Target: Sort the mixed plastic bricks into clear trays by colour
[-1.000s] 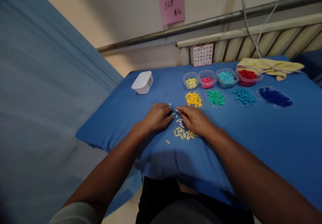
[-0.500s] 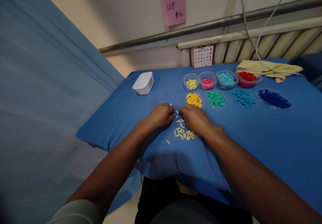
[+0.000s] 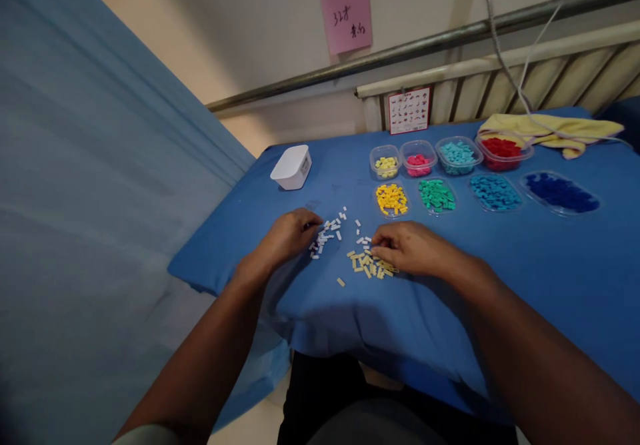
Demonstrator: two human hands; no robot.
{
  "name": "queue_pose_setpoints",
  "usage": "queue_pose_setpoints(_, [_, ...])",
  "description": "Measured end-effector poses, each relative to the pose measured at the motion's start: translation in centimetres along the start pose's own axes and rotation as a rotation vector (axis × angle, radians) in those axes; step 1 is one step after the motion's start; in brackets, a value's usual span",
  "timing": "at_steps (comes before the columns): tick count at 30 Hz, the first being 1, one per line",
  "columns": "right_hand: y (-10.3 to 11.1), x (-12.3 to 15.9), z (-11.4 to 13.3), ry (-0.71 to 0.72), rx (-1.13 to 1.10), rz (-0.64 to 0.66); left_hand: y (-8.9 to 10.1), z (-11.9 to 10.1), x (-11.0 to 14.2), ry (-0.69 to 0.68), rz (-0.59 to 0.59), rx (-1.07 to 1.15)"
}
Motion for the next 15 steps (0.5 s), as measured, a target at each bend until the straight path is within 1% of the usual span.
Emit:
queue_pose_setpoints(1, [0.3, 0.2, -0.1, 0.004, -0.025, -0.011, 0.0, 0.7, -0.6, 0.005, 0.015, -0.025])
queue_pose_setpoints(3, [1.0, 0.3, -0.3, 0.013, 0.004, -0.079, -0.6, 1.1, -1.9, -0.024, 0.068, -0.061])
queue_pose_setpoints(5, [1.4, 0.3, -0.5, 0.017, 0.05, -0.14, -1.5, 0.8, -3.1, -0.059, 0.121, -0.095])
queue_pose_setpoints(8, [1.1, 0.0, -1.1, 0.002, 0.064, -0.171, -2.2, 0.4, -4.6, -0.054, 0.172, -0.171])
queue_pose_setpoints(11, [0.9, 0.0, -1.7, -0.017, 0.07, -0.202, -2.1, 0.4, -5.4, -0.012, 0.238, -0.245])
queue_pose_setpoints(15, [0.6, 0.0, -2.1, -0.029, 0.081, -0.197, -1.6, 0.3, -5.7, 0.02, 0.322, -0.28])
Point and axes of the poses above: each hand's wrist, its own x-axis away from the middle knuckle, its own y-axis out of the back of the hand, z = x × y, the point moved 9 cm from there along -x, towards the middle knuckle, and after that the axes turned 8 degrees about z, right-handed, at the moved point
